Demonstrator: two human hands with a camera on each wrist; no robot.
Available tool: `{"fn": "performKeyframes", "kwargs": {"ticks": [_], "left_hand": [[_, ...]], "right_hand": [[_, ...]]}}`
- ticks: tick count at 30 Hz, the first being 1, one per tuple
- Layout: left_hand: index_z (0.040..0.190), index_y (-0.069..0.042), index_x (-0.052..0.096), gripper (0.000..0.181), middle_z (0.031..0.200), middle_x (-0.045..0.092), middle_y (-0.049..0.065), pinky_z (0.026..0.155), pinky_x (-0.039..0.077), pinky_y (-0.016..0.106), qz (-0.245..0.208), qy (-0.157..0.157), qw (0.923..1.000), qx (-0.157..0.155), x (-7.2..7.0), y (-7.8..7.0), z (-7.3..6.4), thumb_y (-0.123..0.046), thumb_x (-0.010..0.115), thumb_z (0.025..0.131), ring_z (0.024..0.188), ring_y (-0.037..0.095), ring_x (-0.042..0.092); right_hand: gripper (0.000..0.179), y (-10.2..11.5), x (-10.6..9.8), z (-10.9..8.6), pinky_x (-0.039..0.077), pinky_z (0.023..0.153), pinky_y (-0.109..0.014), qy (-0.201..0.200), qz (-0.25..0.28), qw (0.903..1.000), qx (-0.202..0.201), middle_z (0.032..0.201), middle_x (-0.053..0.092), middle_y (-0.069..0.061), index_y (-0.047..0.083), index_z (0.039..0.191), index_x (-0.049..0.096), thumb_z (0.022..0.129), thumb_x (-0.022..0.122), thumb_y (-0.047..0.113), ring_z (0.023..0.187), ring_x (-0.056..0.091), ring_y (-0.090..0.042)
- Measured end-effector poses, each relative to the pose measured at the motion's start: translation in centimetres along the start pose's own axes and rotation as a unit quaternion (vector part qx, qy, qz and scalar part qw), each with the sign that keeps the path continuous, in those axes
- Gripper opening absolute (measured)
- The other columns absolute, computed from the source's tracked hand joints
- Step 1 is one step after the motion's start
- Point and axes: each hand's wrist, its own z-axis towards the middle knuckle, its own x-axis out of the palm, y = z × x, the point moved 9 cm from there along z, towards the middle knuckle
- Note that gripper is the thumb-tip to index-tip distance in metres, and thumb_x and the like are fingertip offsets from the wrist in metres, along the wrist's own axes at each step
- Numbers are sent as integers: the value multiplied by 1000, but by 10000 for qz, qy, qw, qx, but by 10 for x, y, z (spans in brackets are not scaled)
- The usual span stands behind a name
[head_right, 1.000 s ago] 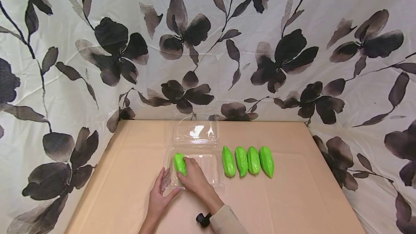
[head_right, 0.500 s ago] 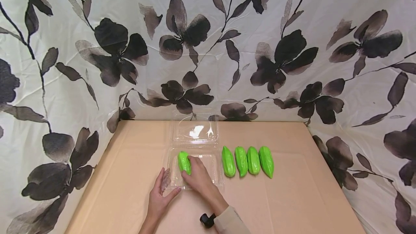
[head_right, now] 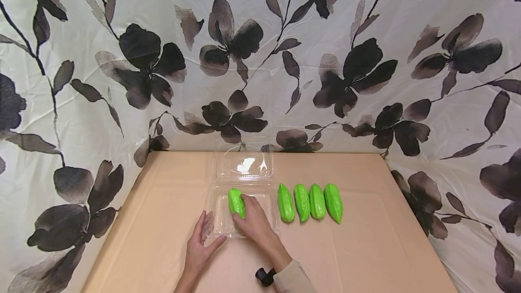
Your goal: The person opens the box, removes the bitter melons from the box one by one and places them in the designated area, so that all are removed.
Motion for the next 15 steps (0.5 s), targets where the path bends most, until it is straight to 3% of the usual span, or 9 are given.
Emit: {"fn": "performKeyframes", "kwargs": {"ticks": [15], "left_hand": [[156,-13,34,99,152,51,13,108,35,4,-58,21,10000,9,0,0,0,-19,89,75,139,32,50]], "right_hand": [[59,-4,-8,-3,58,83,-38,-79,-89,9999,-49,126,63,-17,0,138,54,86,70,24,102,62,-22]]}}
